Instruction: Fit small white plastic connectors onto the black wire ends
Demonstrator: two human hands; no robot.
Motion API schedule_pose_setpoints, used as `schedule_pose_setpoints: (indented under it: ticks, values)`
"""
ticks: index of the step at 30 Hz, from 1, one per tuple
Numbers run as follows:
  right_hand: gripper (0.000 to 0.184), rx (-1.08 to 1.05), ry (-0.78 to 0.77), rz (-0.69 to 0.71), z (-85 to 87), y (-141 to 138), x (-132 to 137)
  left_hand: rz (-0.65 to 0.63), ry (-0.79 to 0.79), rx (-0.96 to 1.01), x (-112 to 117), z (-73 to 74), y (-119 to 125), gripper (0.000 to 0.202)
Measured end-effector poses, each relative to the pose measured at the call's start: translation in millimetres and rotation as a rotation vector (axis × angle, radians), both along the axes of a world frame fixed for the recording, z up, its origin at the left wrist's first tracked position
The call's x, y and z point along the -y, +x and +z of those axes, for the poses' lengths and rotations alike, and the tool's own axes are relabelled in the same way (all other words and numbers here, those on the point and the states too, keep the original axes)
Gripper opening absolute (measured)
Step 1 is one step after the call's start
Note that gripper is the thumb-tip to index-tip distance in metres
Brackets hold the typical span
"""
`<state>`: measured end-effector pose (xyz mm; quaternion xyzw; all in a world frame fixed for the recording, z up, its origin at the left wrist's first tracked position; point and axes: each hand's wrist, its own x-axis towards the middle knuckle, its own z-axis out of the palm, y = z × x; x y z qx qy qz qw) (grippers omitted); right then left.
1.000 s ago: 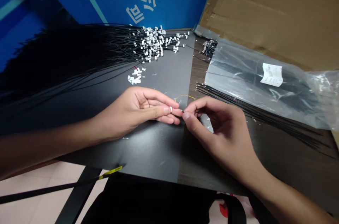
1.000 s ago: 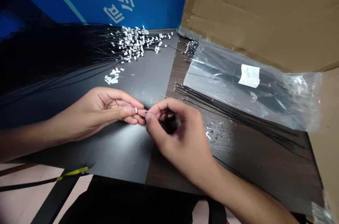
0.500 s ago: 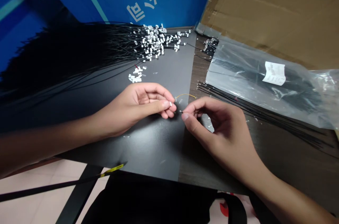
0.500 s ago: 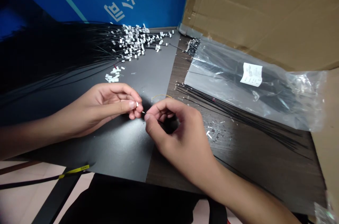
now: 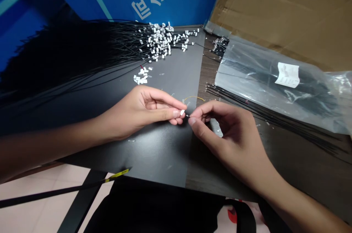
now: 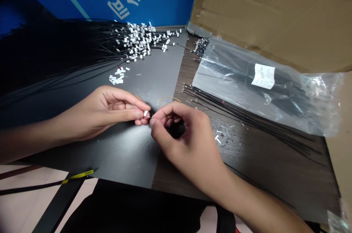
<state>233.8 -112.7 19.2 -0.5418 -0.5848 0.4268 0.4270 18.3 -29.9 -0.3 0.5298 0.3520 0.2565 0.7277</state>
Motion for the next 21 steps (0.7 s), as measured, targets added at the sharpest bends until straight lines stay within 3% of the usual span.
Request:
schedule_pose_setpoints:
  ticks: [21]
  values:
    - [0.01, -0.007, -0.09, 0.038, 1.5, -1.8, 0.3, -0.054, 0.038, 0.019, 0.7, 2.4, -0.6, 0.015]
